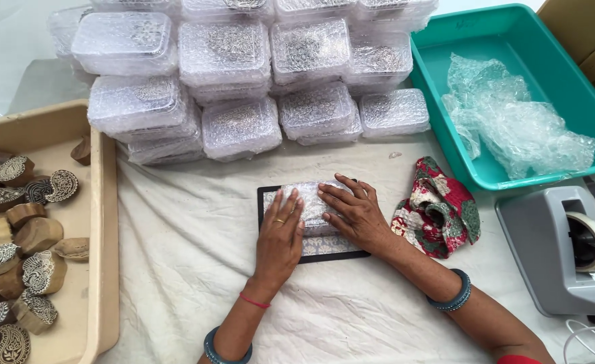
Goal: The person wraps a small plastic container with bubble wrap and secures it with tape. They then stack the wrapped container with others and wipe the inside of a new container with a cloth before placing a wooden stamp inside.
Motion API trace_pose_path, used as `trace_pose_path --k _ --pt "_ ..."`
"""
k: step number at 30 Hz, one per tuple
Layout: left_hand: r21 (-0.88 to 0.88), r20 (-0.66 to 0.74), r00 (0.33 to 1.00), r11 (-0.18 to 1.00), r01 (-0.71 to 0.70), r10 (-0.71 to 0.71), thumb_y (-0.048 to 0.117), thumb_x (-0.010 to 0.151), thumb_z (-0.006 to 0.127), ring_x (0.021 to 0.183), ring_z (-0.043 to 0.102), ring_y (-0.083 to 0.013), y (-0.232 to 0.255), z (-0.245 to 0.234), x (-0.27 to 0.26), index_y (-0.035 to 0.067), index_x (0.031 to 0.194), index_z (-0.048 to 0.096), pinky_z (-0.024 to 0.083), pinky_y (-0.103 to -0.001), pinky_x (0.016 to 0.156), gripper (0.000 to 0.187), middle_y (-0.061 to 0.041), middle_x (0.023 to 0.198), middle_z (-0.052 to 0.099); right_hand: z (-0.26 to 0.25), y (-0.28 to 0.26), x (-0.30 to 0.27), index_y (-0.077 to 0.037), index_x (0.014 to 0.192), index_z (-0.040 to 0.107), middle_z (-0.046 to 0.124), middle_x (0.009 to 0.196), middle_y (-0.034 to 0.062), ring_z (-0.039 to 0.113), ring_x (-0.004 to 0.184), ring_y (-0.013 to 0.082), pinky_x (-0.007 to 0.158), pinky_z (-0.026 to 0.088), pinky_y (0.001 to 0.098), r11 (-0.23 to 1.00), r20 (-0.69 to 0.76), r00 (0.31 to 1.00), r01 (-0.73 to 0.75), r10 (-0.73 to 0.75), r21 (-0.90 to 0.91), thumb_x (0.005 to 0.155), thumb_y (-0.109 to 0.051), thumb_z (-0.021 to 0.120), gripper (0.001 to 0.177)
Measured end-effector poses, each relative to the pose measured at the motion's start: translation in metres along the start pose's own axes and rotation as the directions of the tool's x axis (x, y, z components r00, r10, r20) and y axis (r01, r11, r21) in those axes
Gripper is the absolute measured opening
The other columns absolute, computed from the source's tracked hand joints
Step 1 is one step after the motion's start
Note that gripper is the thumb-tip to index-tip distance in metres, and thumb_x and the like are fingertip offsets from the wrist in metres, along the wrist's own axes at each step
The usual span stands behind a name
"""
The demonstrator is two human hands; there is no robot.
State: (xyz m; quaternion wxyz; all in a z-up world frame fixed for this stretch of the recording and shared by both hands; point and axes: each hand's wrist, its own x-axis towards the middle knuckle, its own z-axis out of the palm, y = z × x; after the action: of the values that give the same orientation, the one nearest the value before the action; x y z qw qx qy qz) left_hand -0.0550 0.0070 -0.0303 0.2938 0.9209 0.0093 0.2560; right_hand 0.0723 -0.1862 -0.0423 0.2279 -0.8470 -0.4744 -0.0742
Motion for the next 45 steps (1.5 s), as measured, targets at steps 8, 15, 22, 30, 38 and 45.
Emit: trace_pose_path --k 8,15,22,30,38,45 --pt "-0.067 0.110 0.992 0.996 -0.052 0.059 0.014 0.107 0.049 0.158 0.028 -0.0292 -0.002 0.023 0.001 0.004 0.156 0.043 0.024 -0.046 0.129 0.051 -0.009 0.167 0.037 -0.001 -0.003 0.004 -0.016 0.135 0.069 0.058 0.150 0.0003 0.033 0.152 0.0297 0.118 0.023 0.0523 0.997 -0.021 1.000 -0.001 0.003 0.076 0.100 -0.036 0.062 0.040" --pt "0.125 0.134 0.981 0.979 -0.159 0.142 0.041 0.101 0.055 0.155 0.020 -0.0353 0.011 0.020 0.003 0.009 0.158 0.036 0.019 -0.052 0.124 0.067 -0.014 0.167 0.026 0.002 0.005 0.010 -0.017 0.133 0.071 0.058 0.148 0.0011 0.032 0.152 0.0294 0.116 0.024 0.0541 0.998 -0.012 1.000 0.003 -0.002 0.066 0.095 -0.033 0.068 0.041" --pt "0.216 0.164 0.982 0.967 -0.133 0.098 0.055 0.100 0.054 0.155 0.021 -0.0331 0.013 0.028 -0.007 0.006 0.156 0.039 0.014 -0.054 0.125 0.076 -0.014 0.166 0.029 0.001 0.012 0.019 -0.019 0.116 0.075 0.063 0.140 -0.0041 0.031 0.152 0.0260 0.115 0.024 0.0522 0.960 0.101 0.989 -0.130 0.108 0.247 0.084 -0.033 0.080 0.035" --pt "0.197 0.194 0.974 0.968 -0.153 0.114 0.056 0.097 0.058 0.155 0.023 -0.0316 0.009 0.030 -0.007 0.004 0.154 0.042 0.015 -0.052 0.126 0.079 -0.015 0.165 0.031 -0.012 0.003 0.014 -0.017 0.134 0.068 0.057 0.148 0.0010 0.030 0.151 0.0282 0.116 0.021 0.0557 0.963 0.091 0.995 -0.067 0.045 0.261 0.088 -0.031 0.076 0.049" --pt "0.249 0.192 0.975 0.956 -0.156 0.110 0.051 0.099 0.059 0.153 0.026 -0.0343 0.011 0.032 -0.006 0.000 0.147 0.050 0.021 -0.053 0.124 0.070 -0.015 0.161 0.037 -0.020 0.033 -0.002 -0.018 0.144 0.063 0.060 0.152 0.0034 0.044 0.153 0.0262 0.127 0.038 0.0479 0.885 -0.043 0.989 -0.109 0.144 0.453 0.101 -0.035 0.066 0.046" --pt "0.199 0.217 0.964 0.960 -0.196 0.152 0.043 0.099 0.060 0.154 0.027 -0.0344 0.010 0.025 -0.007 0.000 0.146 0.051 0.021 -0.052 0.124 0.065 -0.015 0.162 0.037 -0.001 0.010 0.000 -0.013 0.148 0.054 0.050 0.158 0.0060 0.033 0.153 0.0283 0.119 0.025 0.0550 0.997 0.081 0.996 -0.048 0.043 0.067 0.100 -0.038 0.059 0.055"
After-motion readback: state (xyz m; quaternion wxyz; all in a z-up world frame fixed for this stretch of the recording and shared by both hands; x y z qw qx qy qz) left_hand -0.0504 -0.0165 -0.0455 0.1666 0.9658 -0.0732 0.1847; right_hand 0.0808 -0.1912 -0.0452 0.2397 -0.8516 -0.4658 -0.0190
